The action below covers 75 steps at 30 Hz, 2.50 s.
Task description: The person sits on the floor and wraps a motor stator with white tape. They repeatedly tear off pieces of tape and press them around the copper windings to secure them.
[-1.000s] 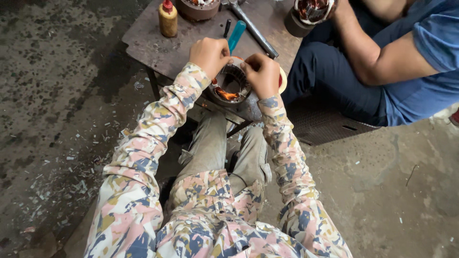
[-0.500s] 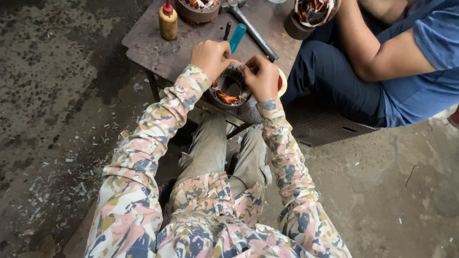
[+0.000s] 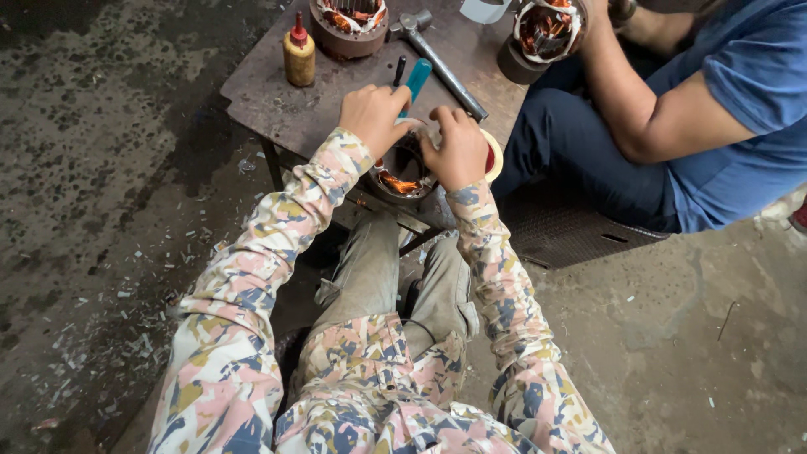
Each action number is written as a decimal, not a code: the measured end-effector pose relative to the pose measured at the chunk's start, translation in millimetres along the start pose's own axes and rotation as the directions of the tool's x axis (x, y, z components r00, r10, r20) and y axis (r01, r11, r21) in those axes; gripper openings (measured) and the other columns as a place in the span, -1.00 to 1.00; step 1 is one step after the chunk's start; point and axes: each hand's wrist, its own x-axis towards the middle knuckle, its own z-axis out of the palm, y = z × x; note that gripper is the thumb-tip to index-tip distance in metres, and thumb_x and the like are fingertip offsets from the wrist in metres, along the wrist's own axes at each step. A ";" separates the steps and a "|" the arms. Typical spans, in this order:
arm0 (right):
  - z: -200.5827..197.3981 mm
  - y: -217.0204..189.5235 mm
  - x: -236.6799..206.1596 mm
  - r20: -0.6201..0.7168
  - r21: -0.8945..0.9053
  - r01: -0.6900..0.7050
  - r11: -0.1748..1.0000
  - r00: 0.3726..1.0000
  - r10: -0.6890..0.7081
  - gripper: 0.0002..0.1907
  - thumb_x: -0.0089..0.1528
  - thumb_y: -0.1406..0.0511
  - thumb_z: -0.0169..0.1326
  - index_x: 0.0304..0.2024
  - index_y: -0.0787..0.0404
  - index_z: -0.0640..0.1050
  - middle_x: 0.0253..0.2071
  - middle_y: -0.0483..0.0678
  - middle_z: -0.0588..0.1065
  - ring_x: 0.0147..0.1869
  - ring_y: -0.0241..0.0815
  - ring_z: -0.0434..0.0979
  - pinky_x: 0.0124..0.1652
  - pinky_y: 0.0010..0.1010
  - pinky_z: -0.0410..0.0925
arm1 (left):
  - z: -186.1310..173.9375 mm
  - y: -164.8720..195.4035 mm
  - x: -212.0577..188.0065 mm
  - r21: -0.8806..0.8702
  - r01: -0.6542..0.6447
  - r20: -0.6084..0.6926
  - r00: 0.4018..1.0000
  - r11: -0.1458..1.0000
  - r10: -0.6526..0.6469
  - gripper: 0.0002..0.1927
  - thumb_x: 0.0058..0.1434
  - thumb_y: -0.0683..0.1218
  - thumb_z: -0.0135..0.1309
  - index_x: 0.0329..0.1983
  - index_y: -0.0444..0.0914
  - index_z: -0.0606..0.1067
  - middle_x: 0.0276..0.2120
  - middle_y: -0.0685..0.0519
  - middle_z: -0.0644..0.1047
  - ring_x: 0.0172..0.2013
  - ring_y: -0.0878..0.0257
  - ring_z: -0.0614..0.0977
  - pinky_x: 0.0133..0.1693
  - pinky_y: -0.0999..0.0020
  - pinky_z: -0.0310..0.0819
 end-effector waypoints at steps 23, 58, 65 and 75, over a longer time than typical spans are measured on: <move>62.8 30.6 -4.8 0.169 -0.190 -0.104 0.976 0.976 0.137 -0.75 0.24 0.21 0.10 -0.41 0.27 0.55 -0.45 0.19 0.55 -0.39 0.25 0.57 -0.36 0.00 0.43 | 43.8 -17.0 18.5 0.121 -0.419 0.221 0.895 0.900 0.387 -0.96 0.15 -0.16 0.08 -0.39 -0.23 0.48 -0.48 -0.05 0.59 -0.46 0.03 0.67 -0.43 0.17 0.56; 49.4 31.4 -10.6 0.107 -0.014 -0.221 0.975 0.969 0.221 -0.82 0.25 0.21 0.15 -0.31 0.21 0.56 -0.30 0.13 0.55 -0.21 0.23 0.55 -0.22 -0.01 0.39 | 25.0 -13.0 64.2 -0.083 -0.455 0.673 0.630 0.886 0.387 -0.78 0.07 -0.22 0.13 -0.22 -0.19 0.66 -0.32 -0.19 0.63 -0.21 -0.15 0.67 -0.15 0.06 0.55; 58.1 28.8 -10.7 0.040 0.231 -0.231 0.945 0.973 0.228 -0.80 0.27 0.23 0.10 -0.15 0.19 0.59 -0.21 0.11 0.56 -0.14 0.19 0.55 -0.17 -0.12 0.39 | 35.2 -12.4 3.5 -0.507 0.349 0.257 0.934 0.788 -0.248 -0.79 0.17 -0.10 0.25 -0.17 -0.29 0.62 -0.31 -0.14 0.67 -0.27 0.04 0.73 -0.19 0.24 0.57; 52.7 42.7 -1.5 0.297 0.615 -0.432 0.660 0.902 0.314 -0.77 0.33 0.20 0.16 -0.18 0.26 0.57 -0.38 -0.10 0.50 -0.31 -0.24 0.43 -0.27 -0.38 0.30 | 22.6 -6.6 3.4 -0.559 0.283 0.221 0.957 0.779 -0.189 -0.82 0.27 -0.11 0.20 -0.14 -0.30 0.63 -0.30 -0.16 0.66 -0.29 0.08 0.71 -0.21 0.25 0.53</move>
